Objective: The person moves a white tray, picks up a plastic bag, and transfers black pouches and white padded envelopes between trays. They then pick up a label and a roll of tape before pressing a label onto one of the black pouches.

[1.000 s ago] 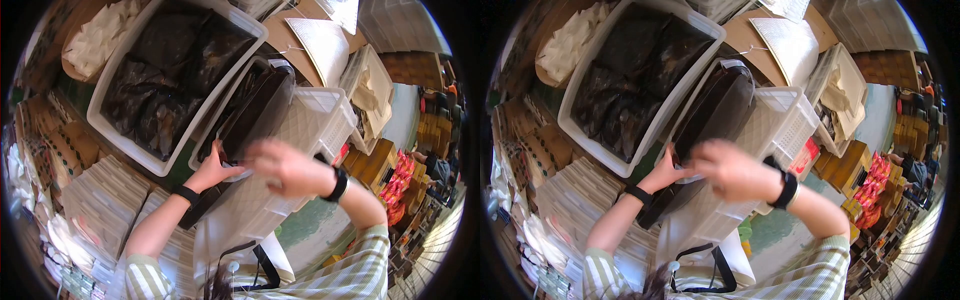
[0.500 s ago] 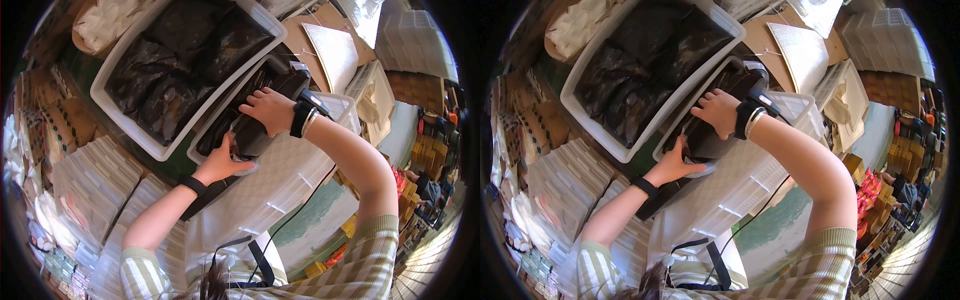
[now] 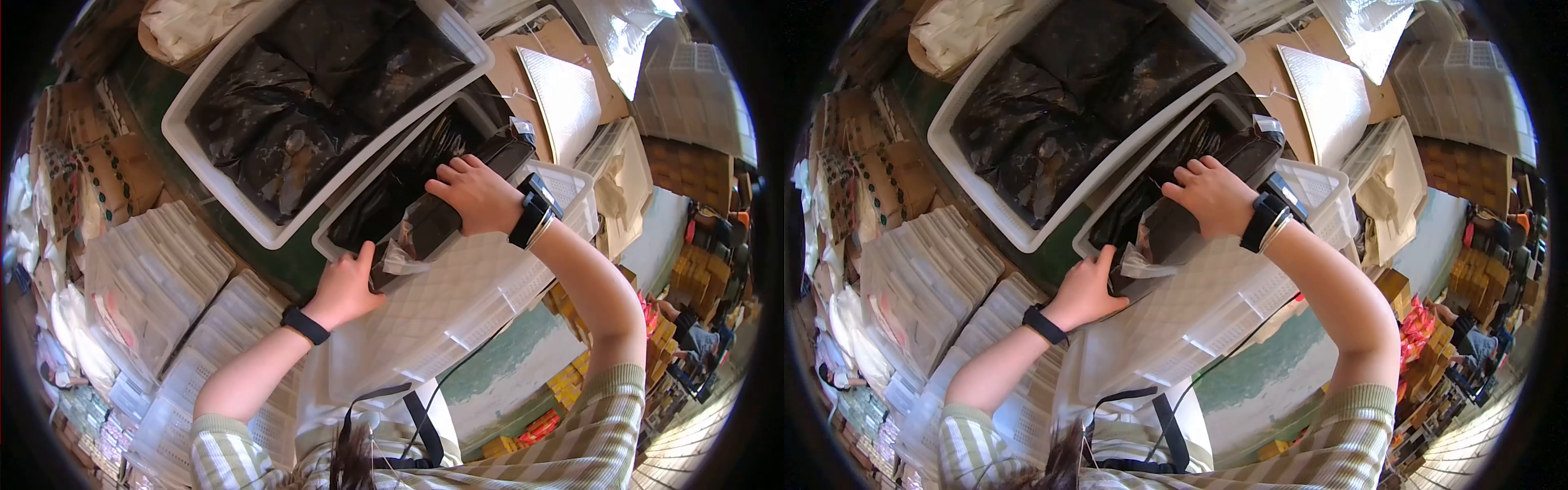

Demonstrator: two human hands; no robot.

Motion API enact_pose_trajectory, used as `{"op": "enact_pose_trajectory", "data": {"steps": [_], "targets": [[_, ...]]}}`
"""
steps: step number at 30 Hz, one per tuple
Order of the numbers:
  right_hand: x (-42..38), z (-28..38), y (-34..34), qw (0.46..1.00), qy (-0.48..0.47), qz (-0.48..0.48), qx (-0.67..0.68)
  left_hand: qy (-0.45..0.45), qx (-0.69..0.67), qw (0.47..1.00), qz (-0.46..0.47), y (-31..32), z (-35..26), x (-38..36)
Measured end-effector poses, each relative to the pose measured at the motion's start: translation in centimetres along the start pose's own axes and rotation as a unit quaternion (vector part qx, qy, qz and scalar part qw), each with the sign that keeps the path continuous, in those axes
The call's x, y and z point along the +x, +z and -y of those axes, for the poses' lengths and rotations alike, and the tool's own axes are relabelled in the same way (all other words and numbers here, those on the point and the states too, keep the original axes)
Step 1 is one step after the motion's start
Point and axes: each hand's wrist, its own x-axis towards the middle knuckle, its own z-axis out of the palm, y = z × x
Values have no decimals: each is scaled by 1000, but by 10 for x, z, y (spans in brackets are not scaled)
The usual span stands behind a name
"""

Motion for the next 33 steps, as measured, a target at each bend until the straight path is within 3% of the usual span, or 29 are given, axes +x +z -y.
{"op": "enact_pose_trajectory", "data": {"steps": [8,12,24,33], "targets": [[-2,0,-2,1000,-5,-24,11,28,-24,998,-59,-10,20,12],[-11,4,-3,1000,5,-8,23,-14,-32,999,-20,-22,33,25],[-10,7,-4,1000,11,-6,23,39,4,975,-220,17,67,19],[-6,9,-7,999,17,7,30,34,1,980,-197,9,72,57]]}}
